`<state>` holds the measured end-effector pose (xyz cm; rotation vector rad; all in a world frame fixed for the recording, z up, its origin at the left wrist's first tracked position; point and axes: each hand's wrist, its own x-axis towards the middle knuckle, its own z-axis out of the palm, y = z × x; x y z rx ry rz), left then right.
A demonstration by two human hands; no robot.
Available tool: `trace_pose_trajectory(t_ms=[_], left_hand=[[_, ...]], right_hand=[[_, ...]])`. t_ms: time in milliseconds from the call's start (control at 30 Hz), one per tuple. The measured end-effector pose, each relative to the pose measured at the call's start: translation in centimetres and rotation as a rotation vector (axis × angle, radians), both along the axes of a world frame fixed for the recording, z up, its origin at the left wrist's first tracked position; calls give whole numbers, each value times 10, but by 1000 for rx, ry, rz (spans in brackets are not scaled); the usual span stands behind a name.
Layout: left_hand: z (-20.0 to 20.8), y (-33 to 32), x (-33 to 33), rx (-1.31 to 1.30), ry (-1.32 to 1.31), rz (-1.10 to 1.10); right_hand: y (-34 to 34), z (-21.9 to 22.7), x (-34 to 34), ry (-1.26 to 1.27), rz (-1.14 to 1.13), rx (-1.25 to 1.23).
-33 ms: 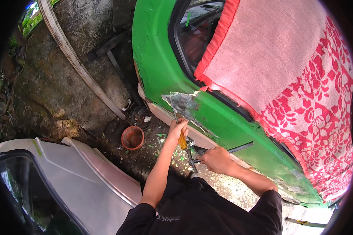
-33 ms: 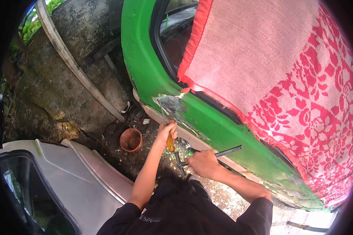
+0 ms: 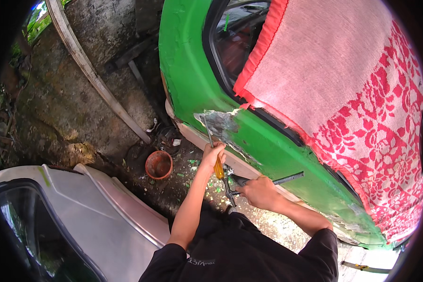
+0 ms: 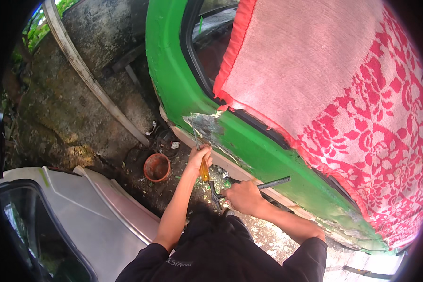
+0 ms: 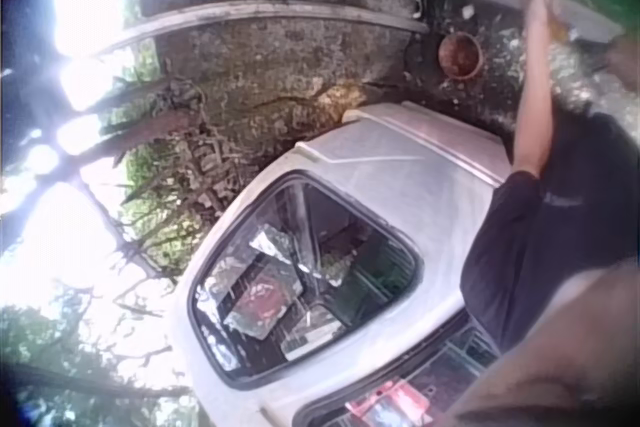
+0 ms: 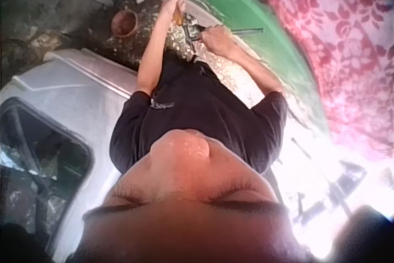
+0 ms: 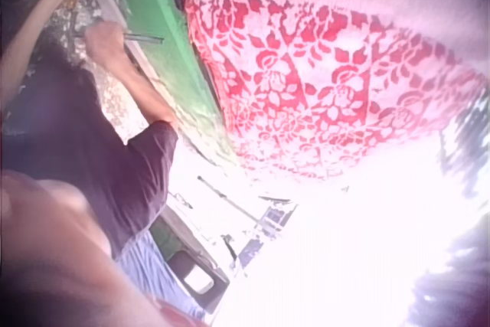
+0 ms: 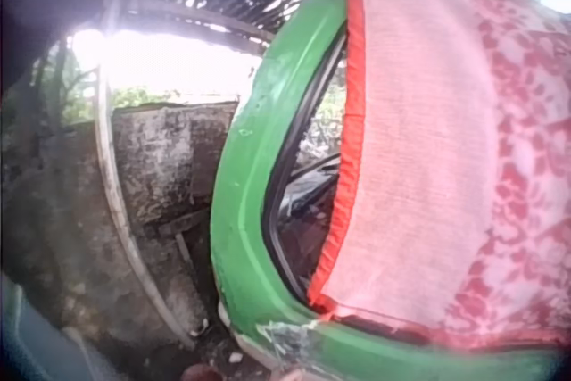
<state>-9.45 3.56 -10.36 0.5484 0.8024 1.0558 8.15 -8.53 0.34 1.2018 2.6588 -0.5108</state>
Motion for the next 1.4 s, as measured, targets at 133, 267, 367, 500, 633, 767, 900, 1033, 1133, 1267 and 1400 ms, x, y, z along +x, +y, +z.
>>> trace_pose_trajectory(t_ms=[133,267,367,500,633,767,900,1033,1133,1267,1400], left_hand=[[-8,3,3,8,20,21],[-3,6,10,-24,-12,32],[-5,13,11,7,-26,21],[-9,14,8,11,-19,19],[-2,12,10,-2,15,40],[-6,13,10,38,-43,5],[-3,15,11,-39,-44,70],[1,24,5,-53,-130,78],[-1,24,-2,-40,-106,63],[0,15,2,-31,-127,19],[9,7,6,-46,-152,-13]], right_hand=[[6,13,0,-69,130,-156],[1,2,-2,7,-47,5],[12,12,3,-109,43,-55],[13,7,11,22,-13,18],[14,9,11,12,45,-28],[13,10,7,-33,69,-60],[14,12,9,5,37,-34],[13,13,11,-52,-4,75],[20,16,13,-36,84,-41],[18,24,11,93,-32,8],[19,34,11,37,-9,-51]])
